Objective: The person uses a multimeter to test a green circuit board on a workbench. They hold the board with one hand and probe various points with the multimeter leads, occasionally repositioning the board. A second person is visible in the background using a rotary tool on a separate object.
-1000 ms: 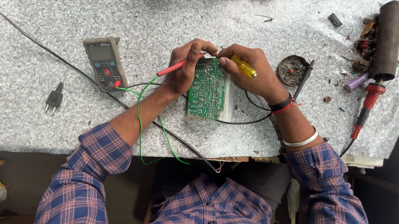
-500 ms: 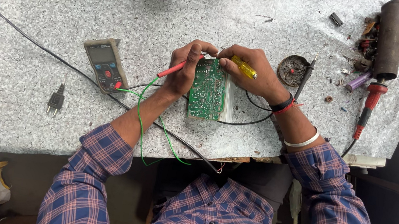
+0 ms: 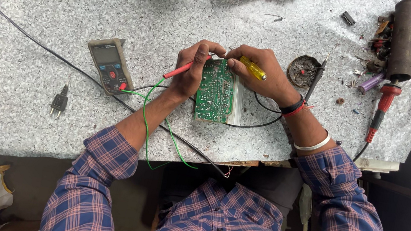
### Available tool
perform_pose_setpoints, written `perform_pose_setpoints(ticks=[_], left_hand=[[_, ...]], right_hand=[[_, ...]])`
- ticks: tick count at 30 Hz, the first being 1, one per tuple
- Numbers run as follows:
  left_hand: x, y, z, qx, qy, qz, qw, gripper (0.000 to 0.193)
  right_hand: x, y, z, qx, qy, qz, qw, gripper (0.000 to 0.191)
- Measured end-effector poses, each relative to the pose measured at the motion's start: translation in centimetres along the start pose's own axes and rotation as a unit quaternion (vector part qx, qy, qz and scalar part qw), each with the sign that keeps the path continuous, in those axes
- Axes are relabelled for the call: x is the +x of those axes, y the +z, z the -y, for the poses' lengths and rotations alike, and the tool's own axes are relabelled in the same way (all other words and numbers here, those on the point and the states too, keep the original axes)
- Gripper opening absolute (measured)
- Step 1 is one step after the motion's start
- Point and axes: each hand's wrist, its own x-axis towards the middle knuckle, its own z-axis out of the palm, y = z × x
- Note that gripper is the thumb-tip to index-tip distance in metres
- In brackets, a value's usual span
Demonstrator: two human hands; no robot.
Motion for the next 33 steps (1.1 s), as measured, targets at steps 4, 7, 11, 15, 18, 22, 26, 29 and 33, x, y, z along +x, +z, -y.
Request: perform_pose_setpoints(ticks=[4, 7, 11, 15, 18, 22, 26, 29, 33], left_hand=[[0.0, -0.1, 0.0, 0.0, 0.003, 0.004, 1.0, 0.077], [0.0, 0.0, 0.0, -0.005, 0.001, 0.003, 1.0, 0.077], [-0.1, 0.0, 0.1, -0.002, -0.014, 0.005, 1.0, 0.078], [-0.2, 0.0, 0.3, -0.011, -0.015, 0.005, 1.0, 0.078], [-0.2, 0.1, 0.3, -0.01, -0.007, 0.004, 1.0, 0.077], [-0.2, -0.1, 0.7, -0.002, -0.036, -0.001, 0.999, 0.067], [0.2, -0.8, 1.4, -0.122, -0.103, 0.047, 0.986, 0.052], [0.0, -1.1, 1.8, -0.142, -0.09, 0.109, 0.98, 0.044], [0.1, -1.5, 1.9, -0.099, -0.04, 0.165, 0.98, 0.041]], right_hand=[[0.0, 0.0, 0.0, -0.001, 0.001, 0.002, 1.0, 0.029], [-0.1, -0.1, 0.0, 0.001, -0.008, -0.001, 1.0, 0.029], [-0.2, 0.0, -0.2, 0.015, -0.007, 0.001, 1.0, 0.029], [-0.2, 0.2, -0.5, 0.022, 0.004, 0.003, 1.0, 0.029], [-0.1, 0.2, -0.8, 0.034, 0.03, 0.013, 0.999, 0.026], [-0.2, 0.3, -1.2, 0.129, 0.043, 0.028, 0.99, 0.023], [-0.3, 0.6, -1.8, 0.175, 0.048, 0.033, 0.983, 0.019], [-0.5, 0.7, -2.1, 0.154, 0.01, 0.01, 0.988, 0.016], [-0.4, 0.6, -2.5, 0.213, 0.014, 0.001, 0.977, 0.014]])
